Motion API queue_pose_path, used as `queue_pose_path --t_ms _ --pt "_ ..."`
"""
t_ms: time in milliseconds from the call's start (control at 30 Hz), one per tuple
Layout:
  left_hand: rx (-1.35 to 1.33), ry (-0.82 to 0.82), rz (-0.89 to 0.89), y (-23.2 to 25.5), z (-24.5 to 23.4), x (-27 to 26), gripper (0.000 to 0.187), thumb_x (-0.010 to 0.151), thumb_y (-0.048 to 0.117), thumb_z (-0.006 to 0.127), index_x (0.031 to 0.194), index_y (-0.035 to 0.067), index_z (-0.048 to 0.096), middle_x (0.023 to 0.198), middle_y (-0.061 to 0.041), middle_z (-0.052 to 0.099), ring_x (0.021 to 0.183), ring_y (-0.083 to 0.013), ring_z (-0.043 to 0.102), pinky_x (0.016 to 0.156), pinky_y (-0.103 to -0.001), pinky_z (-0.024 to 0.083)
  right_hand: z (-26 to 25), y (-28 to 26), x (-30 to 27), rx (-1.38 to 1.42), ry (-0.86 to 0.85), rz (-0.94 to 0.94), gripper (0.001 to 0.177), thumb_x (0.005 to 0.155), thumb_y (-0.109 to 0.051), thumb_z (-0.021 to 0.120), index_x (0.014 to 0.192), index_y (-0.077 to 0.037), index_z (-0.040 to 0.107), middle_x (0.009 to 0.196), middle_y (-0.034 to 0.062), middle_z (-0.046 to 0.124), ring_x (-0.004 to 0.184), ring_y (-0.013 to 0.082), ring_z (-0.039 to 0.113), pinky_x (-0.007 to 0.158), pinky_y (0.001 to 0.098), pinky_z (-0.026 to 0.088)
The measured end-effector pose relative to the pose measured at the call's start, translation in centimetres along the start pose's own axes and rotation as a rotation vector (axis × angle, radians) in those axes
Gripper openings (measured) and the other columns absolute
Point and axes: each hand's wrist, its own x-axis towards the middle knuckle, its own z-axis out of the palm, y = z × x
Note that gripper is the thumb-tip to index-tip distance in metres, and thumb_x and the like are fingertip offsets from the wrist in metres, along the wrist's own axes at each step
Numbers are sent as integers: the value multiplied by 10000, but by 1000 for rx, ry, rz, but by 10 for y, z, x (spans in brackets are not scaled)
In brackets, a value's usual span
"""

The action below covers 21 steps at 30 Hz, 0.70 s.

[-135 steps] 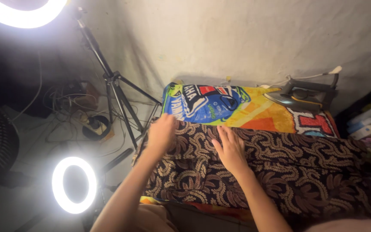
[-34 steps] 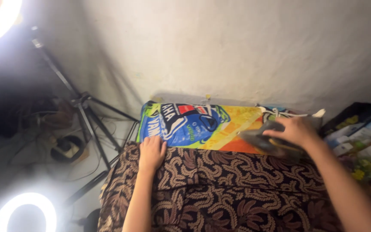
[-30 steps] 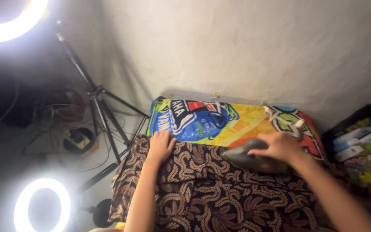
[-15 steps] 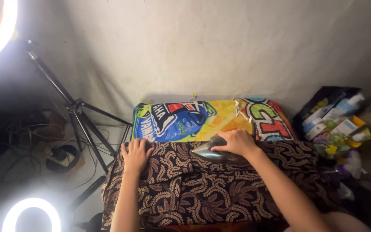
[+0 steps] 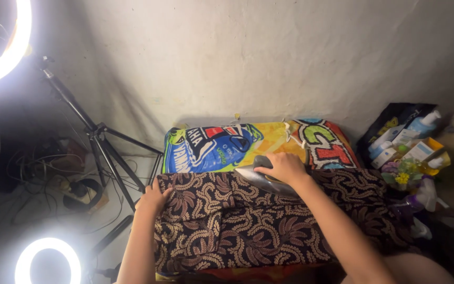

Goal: Ironing a patterned shirt on a padded surface using a dry iron and spray bottle.

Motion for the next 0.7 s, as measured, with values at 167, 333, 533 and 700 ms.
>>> queue_pose_path --t_ms 167,333,533,700 --pt "-100 31 43 -17 33 26 881 952 710 402 1649 232 155 1597 -172 389 1398 -403 493 1109 -518 458 -17 54 14 827 438 -553 311 1136 -298 455 1185 -45 629 1237 171 678 1114 281 716 929 370 632" --pt "-122 1 54 -19 35 24 874 949 695 386 1637 229 116 1618 -168 337 1418 -396 455 1126 -525 428 79 211 4 523 763 46 401 1112 -224 444 1451 -19 514 1437 245 524 1319 375 562 1051 561 503" --pt "-100 6 74 -20 40 31 890 957 697 379 1645 202 109 1604 -189 364 1426 -402 451 1142 -516 420 110 238 -31 -166 277 195 535 925 -339 629 1415 -133 570 1464 153 532 1373 403 492 1028 734 301" --pt "-106 -11 56 -22 44 44 881 956 674 384 1652 216 95 1604 -185 367 1432 -408 440 1154 -515 408 80 237 -35 82 293 206 293 937 -266 652 1208 -177 721 1230 65 673 1166 305 630 1019 468 453"
